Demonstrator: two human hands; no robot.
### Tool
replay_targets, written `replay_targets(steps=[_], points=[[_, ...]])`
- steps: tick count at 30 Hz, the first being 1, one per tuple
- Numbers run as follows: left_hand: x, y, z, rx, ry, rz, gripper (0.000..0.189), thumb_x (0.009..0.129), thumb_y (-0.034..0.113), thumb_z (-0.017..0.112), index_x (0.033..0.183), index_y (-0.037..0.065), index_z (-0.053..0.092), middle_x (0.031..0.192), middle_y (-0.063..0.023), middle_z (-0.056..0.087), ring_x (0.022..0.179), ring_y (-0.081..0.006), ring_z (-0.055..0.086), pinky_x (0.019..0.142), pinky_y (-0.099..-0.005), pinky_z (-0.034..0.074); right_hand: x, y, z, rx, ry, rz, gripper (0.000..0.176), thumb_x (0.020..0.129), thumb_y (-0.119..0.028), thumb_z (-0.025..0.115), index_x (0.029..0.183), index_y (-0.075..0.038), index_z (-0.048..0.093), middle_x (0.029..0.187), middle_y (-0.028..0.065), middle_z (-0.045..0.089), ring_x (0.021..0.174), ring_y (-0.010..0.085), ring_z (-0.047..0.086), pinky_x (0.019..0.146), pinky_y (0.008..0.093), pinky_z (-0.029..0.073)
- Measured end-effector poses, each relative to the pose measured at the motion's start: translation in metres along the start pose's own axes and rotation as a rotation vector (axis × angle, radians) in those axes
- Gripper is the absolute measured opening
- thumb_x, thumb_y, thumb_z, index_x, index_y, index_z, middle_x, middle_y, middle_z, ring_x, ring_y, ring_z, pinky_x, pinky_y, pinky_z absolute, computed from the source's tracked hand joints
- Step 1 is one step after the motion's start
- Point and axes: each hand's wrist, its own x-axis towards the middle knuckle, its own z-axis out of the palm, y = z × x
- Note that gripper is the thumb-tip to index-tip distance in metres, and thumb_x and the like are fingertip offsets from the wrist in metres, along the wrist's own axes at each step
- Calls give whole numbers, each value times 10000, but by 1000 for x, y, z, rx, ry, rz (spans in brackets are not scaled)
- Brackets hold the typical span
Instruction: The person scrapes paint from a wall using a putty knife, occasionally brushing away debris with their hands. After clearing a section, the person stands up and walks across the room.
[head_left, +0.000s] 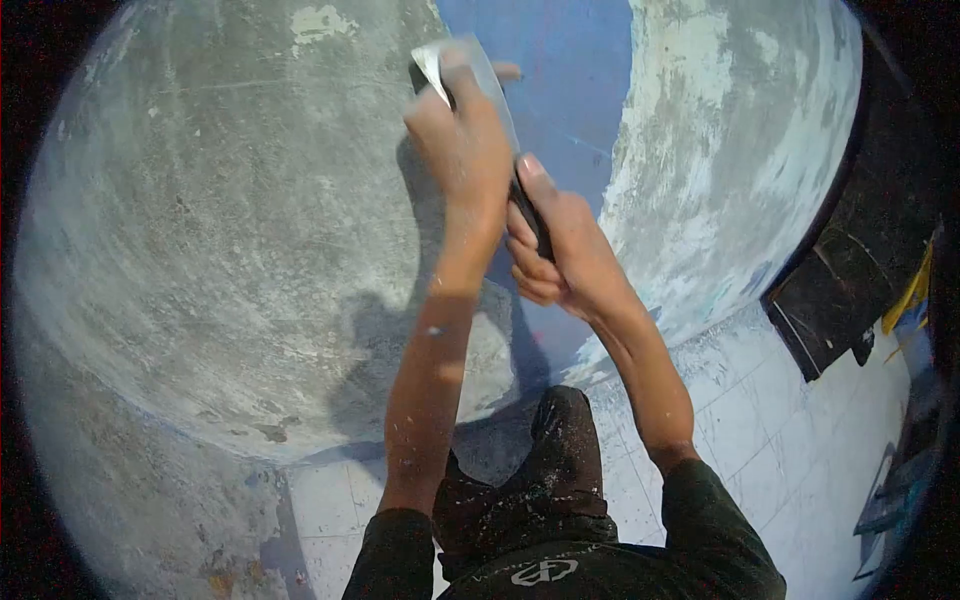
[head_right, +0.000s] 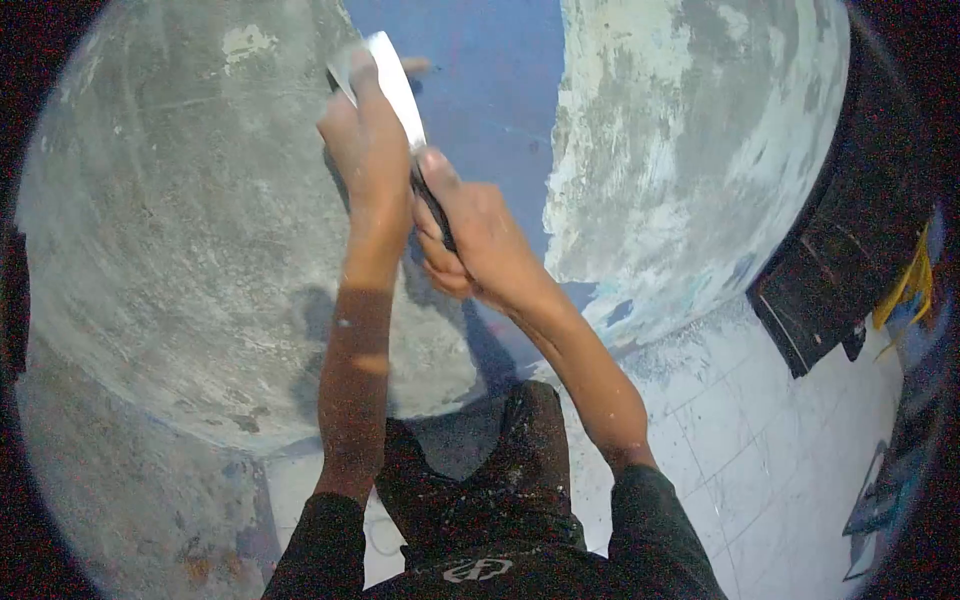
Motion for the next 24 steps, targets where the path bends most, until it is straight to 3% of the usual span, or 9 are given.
replay_targets(steps=[5, 7, 10, 13, 15, 18, 20, 22, 24], points=[[-30, -41, -3, 7, 46, 84, 568, 1083, 380, 403, 868, 2, 768, 607, -17, 585, 568, -108, 512, 539, -303, 419, -29, 42, -19, 8, 13, 194, 646, 1023, -624, 426, 641, -102, 418, 458, -19, 340, 349, 91, 349, 362, 254, 269], [-21, -27, 4, 16, 44, 61, 570, 1088, 364, 395, 869, -13, 764, 570, 5, 521, 550, -107, 487, 515, -311, 395, -6, 31, -15, -55, 89, -3, 652, 1010, -647, 433, 642, -109, 418, 458, -19, 340, 341, 89, 326, 359, 247, 258], [8, 8, 2, 261, -217, 86, 496, 1052, 406, 394, 1158, 47, 720, 920, -113, 704, 787, -206, 652, 769, -372, 523, -4, 15, -14, 51, 177, -107, 660, 1001, -664, 434, 637, -114, 411, 462, -19, 339, 345, 91, 308, 361, 248, 249], [23, -7, -1, 324, 95, 1046, 373, 1051, 286, 453, 1210, 49, 693, 787, -76, 659, 653, -197, 597, 622, -359, 480, -35, 40, -39, 232, 363, -148, 670, 1002, -663, 430, 617, -116, 394, 468, -14, 332, 364, 106, 305, 366, 271, 252], [13, -19, -8, 1028, 212, 1080, 411, 1020, 292, 489, 1355, 73, 581, 1106, -141, 645, 956, -275, 629, 858, -418, 495, -75, 94, -67, 70, 687, -198, 659, 1023, -629, 414, 602, -125, 366, 480, -13, 334, 393, 113, 335, 376, 281, 261], [-38, -84, -6, 1224, -336, 1021, 643, 974, 359, 543, 1533, 92, 373, 1587, -197, 356, 1445, -348, 390, 1216, -503, 263, -158, 216, -116, -249, 1027, 8, 593, 1040, -567, 448, 637, -136, 387, 504, -26, 380, 412, 88, 360, 412, 277, 281], [-100, -139, -6, 974, -804, 985, 594, 961, 412, 554, 1438, 61, 523, 1564, -191, 407, 1477, -316, 344, 1238, -497, 211, -229, 302, -135, -449, 1053, 274, 515, 999, -433, 610, 681, -32, 557, 581, -23, 410, 555, 111, 392, 496, 351, 299], [-139, -179, -21, 768, -1112, 885, 463, 958, 365, 592, 1287, 47, 659, 1525, -173, 469, 1444, -311, 401, 1232, -490, 238, -266, 315, -107, -649, 1017, 310, 537, 992, -391, 626, 600, -45, 506, 513, -6, 426, 432, 124, 405, 445, 313, 325], [-130, -193, -30, 602, -1112, 867, 335, 939, 281, 646, 1173, 55, 728, 1498, -141, 512, 1408, -312, 451, 1217, -478, 276, -286, 318, -85, -709, 983, 303, 441, 936, -320, 691, 649, -10, 564, 511, 49, 486, 448, 190, 484, 469, 347, 375]])
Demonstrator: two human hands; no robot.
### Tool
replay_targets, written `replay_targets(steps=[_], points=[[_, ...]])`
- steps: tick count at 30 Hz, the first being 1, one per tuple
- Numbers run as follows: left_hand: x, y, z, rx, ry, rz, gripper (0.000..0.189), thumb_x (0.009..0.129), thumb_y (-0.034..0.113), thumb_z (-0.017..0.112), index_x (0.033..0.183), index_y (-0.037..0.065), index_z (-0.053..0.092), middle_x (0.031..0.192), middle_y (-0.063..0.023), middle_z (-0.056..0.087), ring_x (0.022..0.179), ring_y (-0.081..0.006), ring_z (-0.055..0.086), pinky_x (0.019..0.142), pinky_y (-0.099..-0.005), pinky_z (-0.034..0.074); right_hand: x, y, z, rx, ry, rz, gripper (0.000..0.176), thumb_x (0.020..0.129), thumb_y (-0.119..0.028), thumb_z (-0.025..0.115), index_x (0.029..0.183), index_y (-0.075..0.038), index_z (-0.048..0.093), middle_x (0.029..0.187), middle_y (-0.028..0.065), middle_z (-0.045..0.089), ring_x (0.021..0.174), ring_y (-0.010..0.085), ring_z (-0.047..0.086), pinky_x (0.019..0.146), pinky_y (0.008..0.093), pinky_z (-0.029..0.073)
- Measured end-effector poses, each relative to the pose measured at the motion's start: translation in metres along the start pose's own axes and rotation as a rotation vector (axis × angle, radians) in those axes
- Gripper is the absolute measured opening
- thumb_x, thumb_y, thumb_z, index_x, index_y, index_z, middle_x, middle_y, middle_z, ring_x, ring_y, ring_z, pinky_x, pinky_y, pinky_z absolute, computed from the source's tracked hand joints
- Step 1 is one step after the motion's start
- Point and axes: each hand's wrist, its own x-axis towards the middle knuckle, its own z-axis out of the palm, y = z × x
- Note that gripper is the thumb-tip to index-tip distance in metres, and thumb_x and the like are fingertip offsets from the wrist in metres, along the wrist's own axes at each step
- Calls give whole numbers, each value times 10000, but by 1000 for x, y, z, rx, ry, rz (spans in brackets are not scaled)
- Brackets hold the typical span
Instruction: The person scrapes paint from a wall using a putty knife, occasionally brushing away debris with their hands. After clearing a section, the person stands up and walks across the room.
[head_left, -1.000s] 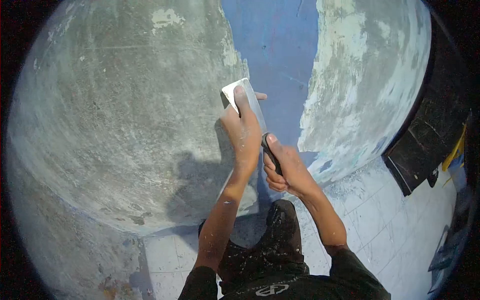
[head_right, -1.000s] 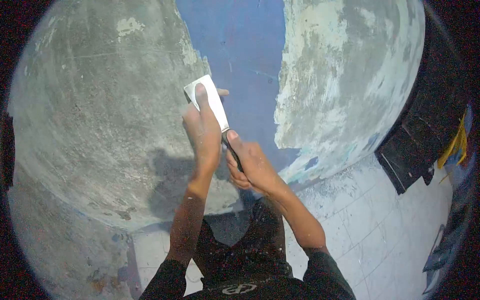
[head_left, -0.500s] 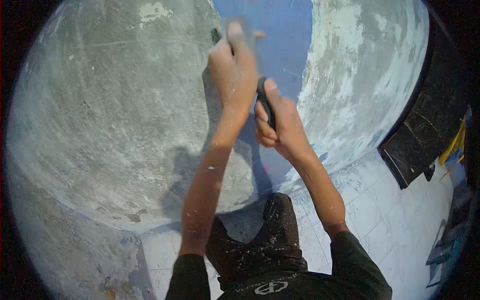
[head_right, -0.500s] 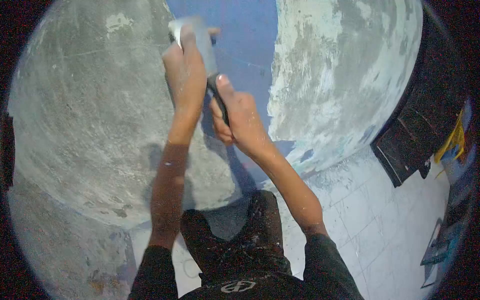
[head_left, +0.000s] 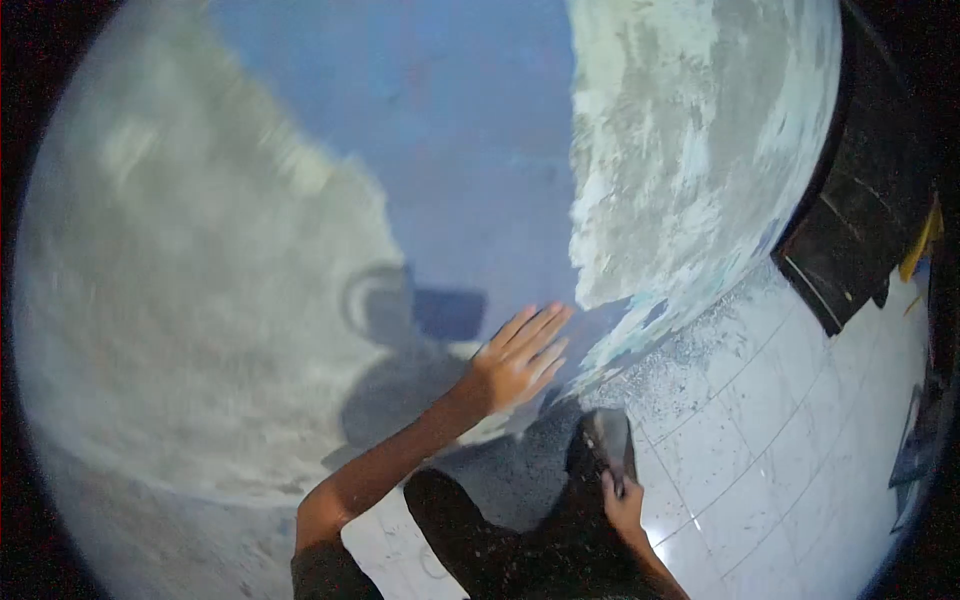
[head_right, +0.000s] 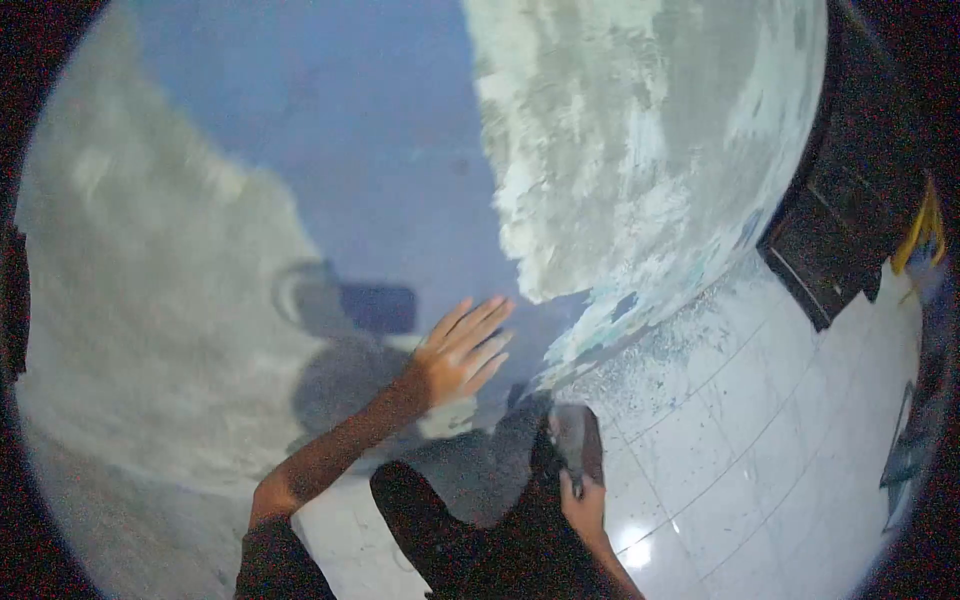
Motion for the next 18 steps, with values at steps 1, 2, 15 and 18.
replay_targets(steps=[1, 2, 15, 18], points=[[-10, -9, 10, -21, -10, 82, 317, 929, 262, 661, 1159, 56, 730, 1476, -139, 532, 1404, -314, 456, 1208, -477, 291, -20, 6, -4, 9, -6, 73, 380, 913, -282, 702, 675, -7, 592, 533, 85, 531, 478, 223, 532, 486, 367, 400], [-24, -18, 27, -36, -12, 150, 299, 918, 243, 677, 1144, 57, 733, 1455, -137, 553, 1401, -317, 460, 1200, -475, 306, -36, 10, -17, -151, -99, 3, 332, 895, -253, 707, 694, -6, 613, 561, 112, 570, 508, 253, 571, 499, 383, 420], [-149, 23, 52, -462, -713, -305, 584, 957, 418, 574, 1453, 124, 486, 1446, -148, 548, 1256, -359, 568, 1022, -494, 474, -59, -59, -115, 55, 268, 580, 400, 931, -228, 662, 638, 31, 576, 556, 88, 574, 569, 173, 609, 461, 384, 435], [-154, 68, -67, -649, -935, -766, 501, 932, 384, 614, 1354, 119, 565, 1330, -160, 605, 1191, -362, 599, 1000, -491, 486, -85, -95, -160, -58, 509, 914, 392, 888, -295, 701, 736, 53, 606, 664, 118, 641, 651, 209, 674, 490, 397, 507]])
